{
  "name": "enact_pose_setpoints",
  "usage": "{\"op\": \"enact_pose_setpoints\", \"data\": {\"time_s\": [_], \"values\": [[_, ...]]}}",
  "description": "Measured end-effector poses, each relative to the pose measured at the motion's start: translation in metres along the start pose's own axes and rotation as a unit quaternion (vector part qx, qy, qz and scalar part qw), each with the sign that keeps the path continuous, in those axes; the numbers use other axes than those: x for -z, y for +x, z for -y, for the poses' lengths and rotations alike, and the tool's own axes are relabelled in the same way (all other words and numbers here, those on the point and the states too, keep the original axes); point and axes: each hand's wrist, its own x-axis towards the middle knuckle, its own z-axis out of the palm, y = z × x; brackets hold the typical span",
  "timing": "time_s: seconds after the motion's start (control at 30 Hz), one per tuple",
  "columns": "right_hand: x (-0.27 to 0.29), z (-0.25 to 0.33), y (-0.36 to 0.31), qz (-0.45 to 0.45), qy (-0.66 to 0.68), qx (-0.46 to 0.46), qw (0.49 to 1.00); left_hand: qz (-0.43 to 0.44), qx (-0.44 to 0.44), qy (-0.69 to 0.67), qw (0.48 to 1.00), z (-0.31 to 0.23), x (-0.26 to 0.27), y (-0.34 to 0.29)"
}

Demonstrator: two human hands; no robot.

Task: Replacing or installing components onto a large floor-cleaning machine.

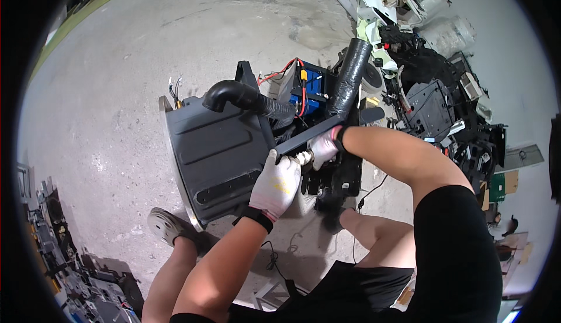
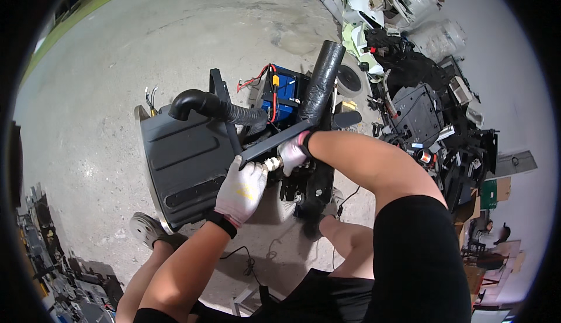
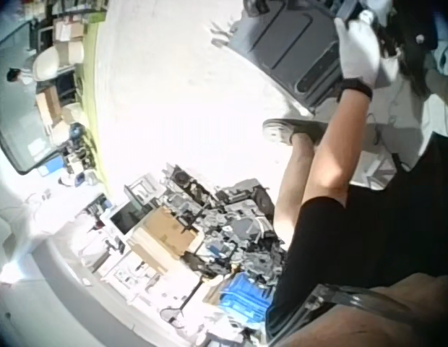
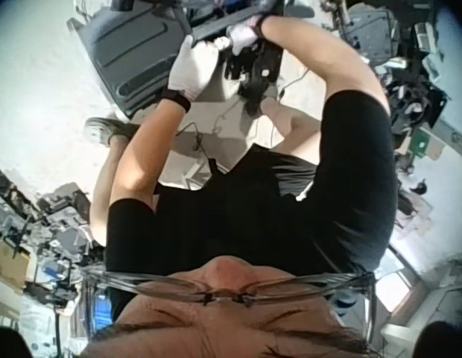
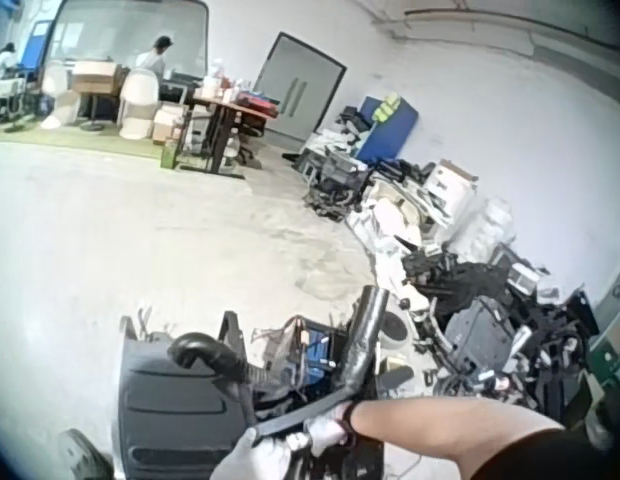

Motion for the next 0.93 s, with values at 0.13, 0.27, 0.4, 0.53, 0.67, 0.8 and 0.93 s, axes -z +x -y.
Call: {"op": "enact_pose_setpoints", "data": {"time_s": [0.13, 0.27, 0.4, 0.53, 0.67, 0.8, 0.93], "values": [[-0.031, 0.011, -0.011, -0.191, 0.078, 0.008, 0.979, -0.009, 0.012, -0.051, 0.999, 0.001, -0.001, 0.000], [-0.033, 0.012, -0.007, -0.300, 0.077, 0.013, 0.951, 0.009, 0.014, -0.100, 0.995, 0.000, 0.003, 0.000], [-0.017, 0.011, -0.004, -0.110, -0.004, -0.002, 0.994, -0.014, 0.015, -0.083, 0.996, 0.002, 0.002, 0.001], [-0.038, 0.026, -0.011, -0.252, -0.026, -0.094, 0.963, -0.003, 0.016, -0.072, 0.997, 0.002, 0.006, 0.001], [-0.082, 0.064, 0.001, -0.525, 0.236, -0.209, 0.791, 0.018, 0.009, -0.111, 0.994, 0.004, 0.017, 0.007], [-0.149, 0.110, 0.041, -0.801, 0.299, -0.111, 0.507, -0.010, -0.017, -0.153, 0.988, 0.006, 0.030, 0.001], [-0.216, 0.160, 0.091, -0.531, 0.677, -0.100, 0.499, 0.006, 0.030, -0.124, 0.992, 0.012, 0.055, -0.018]]}}
